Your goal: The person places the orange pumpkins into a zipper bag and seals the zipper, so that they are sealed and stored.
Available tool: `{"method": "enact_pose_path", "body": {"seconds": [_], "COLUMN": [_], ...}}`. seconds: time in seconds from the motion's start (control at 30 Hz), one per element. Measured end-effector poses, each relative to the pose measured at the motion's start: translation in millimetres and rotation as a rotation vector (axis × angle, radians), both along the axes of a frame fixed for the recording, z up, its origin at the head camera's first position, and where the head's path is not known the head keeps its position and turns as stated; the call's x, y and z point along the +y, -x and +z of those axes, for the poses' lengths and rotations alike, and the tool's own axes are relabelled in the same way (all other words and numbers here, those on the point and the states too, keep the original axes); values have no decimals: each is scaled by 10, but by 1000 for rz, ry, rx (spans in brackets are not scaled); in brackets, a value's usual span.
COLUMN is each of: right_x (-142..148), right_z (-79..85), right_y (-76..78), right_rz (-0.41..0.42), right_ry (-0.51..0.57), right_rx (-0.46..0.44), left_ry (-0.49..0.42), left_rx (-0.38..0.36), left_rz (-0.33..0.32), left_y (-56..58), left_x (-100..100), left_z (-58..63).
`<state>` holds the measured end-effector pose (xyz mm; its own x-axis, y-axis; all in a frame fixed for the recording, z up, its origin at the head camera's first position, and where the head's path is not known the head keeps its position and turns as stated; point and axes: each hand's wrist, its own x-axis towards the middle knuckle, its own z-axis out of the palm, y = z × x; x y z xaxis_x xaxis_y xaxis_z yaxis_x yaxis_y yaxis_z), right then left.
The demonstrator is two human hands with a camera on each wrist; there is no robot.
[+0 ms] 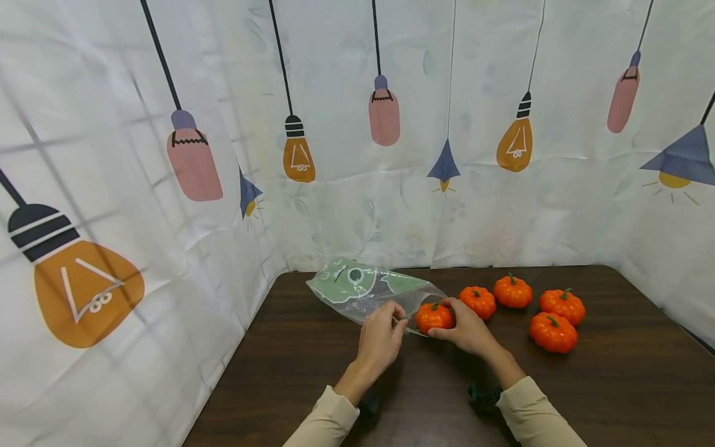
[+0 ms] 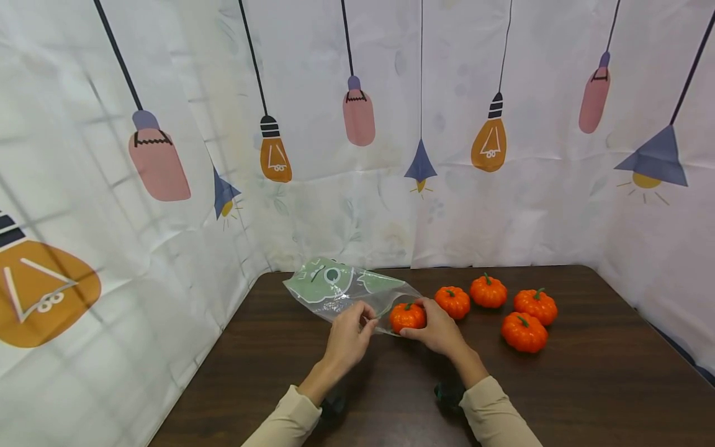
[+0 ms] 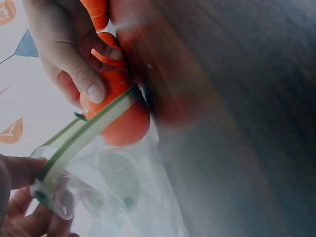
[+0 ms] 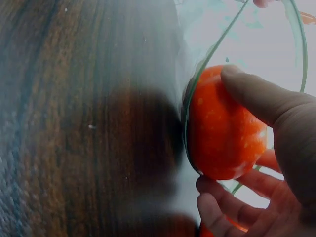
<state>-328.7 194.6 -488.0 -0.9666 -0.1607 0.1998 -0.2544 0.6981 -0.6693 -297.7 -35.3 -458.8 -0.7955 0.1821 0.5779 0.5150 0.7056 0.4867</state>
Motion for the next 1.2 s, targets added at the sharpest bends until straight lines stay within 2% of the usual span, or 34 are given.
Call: {"method": "enact_pose_path", "body": {"seconds": [0.17,0.3,0.47,0.57,0.8,1.07,1.2], "right_x": [0,-2,-4,-6,-36,-56,-55], "right_z": [3,4,1,-6,-15,-21,-17], "right_y": [1,3,-2,-9,-14,8,14], "right_rz": [-36,-47,-52,-54,-27,64,62], "right_ry": [-16,-29,-42,-47,-42,19,42], "right_rx": [-12,-4,6,-1,-25,9,9], "left_ry": [80,101,137,126,89,12,-17], "left_rx": [-27,-101,-201,-212,-140,-115,-133], "left_rz": [49,64,46,1,-129,-213,-237], "left_y": [-19,-43,-74,-66,-3,34,45], "left_x": [-17,-40,-48,-42,-31,-23,-26], "left_z": [52,93,107,86,-17,-45,-42]}}
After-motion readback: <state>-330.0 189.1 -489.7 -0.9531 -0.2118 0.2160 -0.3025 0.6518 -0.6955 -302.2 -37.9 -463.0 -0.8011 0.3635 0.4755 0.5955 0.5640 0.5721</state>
